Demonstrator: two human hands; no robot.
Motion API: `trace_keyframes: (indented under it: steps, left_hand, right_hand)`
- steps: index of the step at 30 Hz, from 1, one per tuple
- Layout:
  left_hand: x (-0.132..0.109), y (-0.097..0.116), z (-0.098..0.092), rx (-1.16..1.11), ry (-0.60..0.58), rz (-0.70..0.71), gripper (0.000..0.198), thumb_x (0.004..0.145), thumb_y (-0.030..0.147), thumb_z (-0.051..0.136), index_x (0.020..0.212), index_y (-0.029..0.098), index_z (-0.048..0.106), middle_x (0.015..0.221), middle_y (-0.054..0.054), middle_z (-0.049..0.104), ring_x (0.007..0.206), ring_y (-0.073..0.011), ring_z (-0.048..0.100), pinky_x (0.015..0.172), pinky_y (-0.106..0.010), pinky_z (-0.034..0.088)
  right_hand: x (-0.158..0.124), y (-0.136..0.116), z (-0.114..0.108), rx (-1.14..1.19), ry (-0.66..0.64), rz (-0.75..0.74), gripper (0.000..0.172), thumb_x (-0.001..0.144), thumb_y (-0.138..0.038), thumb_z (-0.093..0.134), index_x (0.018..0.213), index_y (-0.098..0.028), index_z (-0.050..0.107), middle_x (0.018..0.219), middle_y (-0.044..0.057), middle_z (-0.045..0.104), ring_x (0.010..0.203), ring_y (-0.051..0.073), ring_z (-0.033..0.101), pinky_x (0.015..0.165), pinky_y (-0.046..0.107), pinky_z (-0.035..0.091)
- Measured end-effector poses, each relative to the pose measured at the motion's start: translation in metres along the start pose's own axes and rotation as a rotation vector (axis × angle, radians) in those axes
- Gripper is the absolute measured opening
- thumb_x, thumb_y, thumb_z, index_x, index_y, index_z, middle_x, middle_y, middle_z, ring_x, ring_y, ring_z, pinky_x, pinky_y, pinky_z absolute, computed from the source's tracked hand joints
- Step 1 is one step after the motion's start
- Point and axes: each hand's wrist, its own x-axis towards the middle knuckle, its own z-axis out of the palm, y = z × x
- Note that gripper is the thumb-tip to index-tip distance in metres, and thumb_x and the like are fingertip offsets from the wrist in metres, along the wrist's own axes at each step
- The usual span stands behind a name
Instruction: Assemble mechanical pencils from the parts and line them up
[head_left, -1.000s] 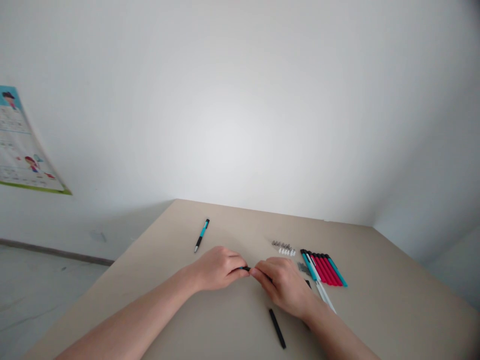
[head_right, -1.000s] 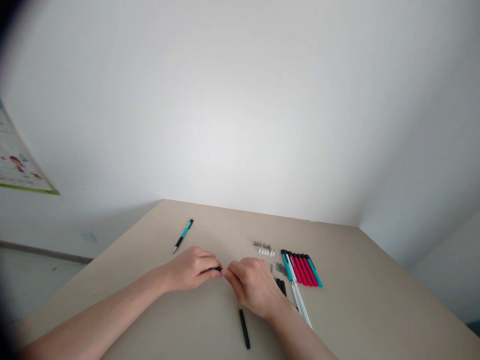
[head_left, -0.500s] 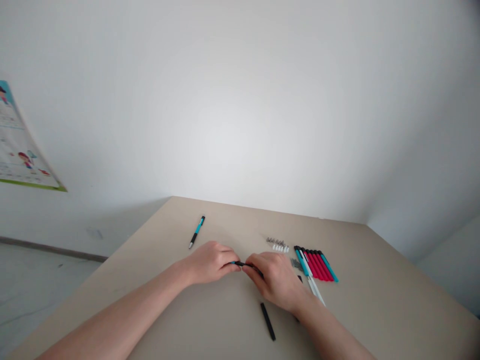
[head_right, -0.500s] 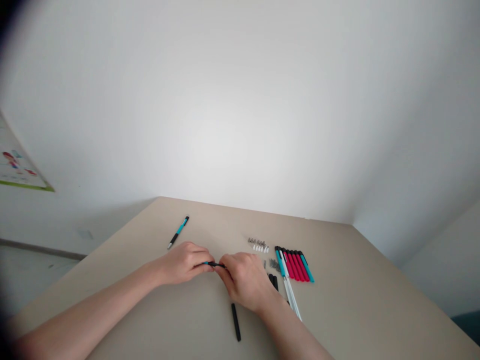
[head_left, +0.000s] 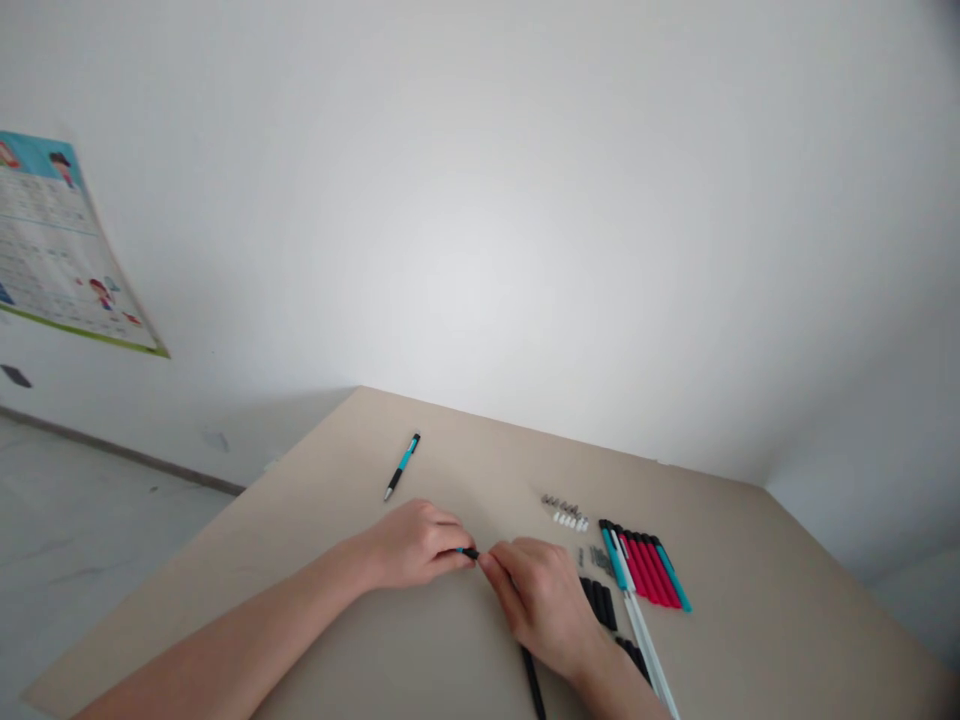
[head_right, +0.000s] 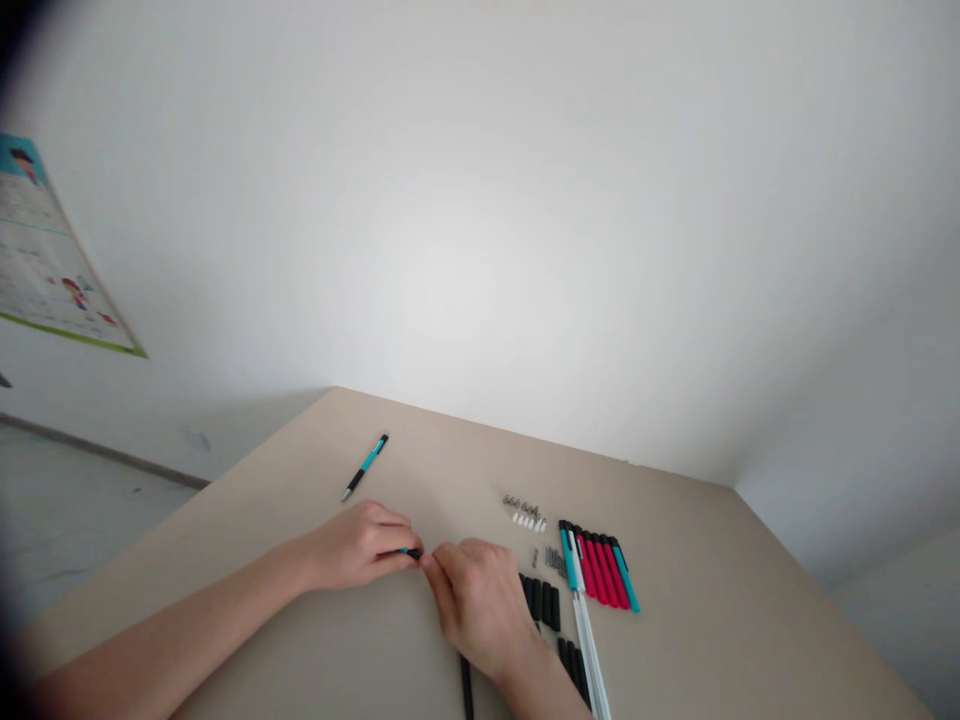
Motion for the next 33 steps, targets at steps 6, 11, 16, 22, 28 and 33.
trace_keyframes:
  steps: [6,11,16,22,28,33]
  left_hand:
    - [0.003,0.011,0.0,-0.048,-0.028,0.013,0.022,0.094,0.028,0.046,0.092,0.018,0.065,0.073,-0.001,0.064,0.065,-0.0112,0.059,0.06,-0.019,0.04]
    - [0.006,0.013,-0.002,-0.019,-0.032,0.008,0.021,0.093,0.027,0.047,0.09,0.018,0.066,0.072,-0.001,0.064,0.062,-0.0113,0.058,0.058,-0.02,0.039]
    - [0.009,0.012,-0.001,0.006,-0.041,0.013,0.019,0.092,0.027,0.049,0.09,0.018,0.066,0.071,0.0,0.064,0.061,-0.0114,0.057,0.057,-0.02,0.039]
    - [0.014,0.01,-0.002,0.046,-0.021,0.025,0.022,0.093,0.03,0.047,0.089,0.018,0.066,0.07,-0.001,0.063,0.06,-0.0117,0.057,0.057,-0.021,0.039]
    - [0.017,0.009,0.001,0.077,-0.01,0.051,0.025,0.094,0.031,0.045,0.089,0.017,0.065,0.068,-0.001,0.062,0.059,-0.0119,0.057,0.057,-0.022,0.039]
    - [0.015,0.006,-0.001,0.055,-0.01,0.048,0.026,0.095,0.03,0.042,0.092,0.017,0.064,0.071,-0.002,0.063,0.061,-0.0121,0.058,0.058,-0.021,0.04]
  right_hand:
    - [-0.01,-0.001,-0.012,0.024,0.015,-0.063,0.019,0.092,-0.03,0.045,0.084,-0.02,0.059,0.069,0.001,0.062,0.065,0.013,0.054,0.058,0.026,0.024]
    - [-0.008,0.0,-0.011,-0.116,0.025,-0.045,0.041,0.096,-0.031,0.036,0.061,-0.017,0.053,0.054,0.001,0.054,0.052,0.011,0.045,0.054,0.029,0.018]
    - [-0.008,0.002,-0.01,-0.107,0.005,-0.005,0.039,0.096,-0.033,0.037,0.065,-0.018,0.056,0.056,0.001,0.056,0.052,0.011,0.046,0.054,0.028,0.018]
    - [-0.01,0.007,-0.013,-0.094,0.048,-0.001,0.036,0.097,-0.033,0.036,0.072,-0.017,0.057,0.061,0.001,0.058,0.057,0.011,0.051,0.055,0.027,0.02]
    - [-0.011,0.007,-0.018,-0.145,0.031,0.02,0.037,0.096,-0.033,0.037,0.068,-0.018,0.056,0.058,0.001,0.058,0.054,0.012,0.05,0.053,0.029,0.017]
    - [-0.006,0.006,-0.021,-0.08,0.026,0.01,0.03,0.095,-0.036,0.042,0.077,-0.019,0.058,0.065,0.0,0.062,0.06,0.012,0.055,0.055,0.027,0.021]
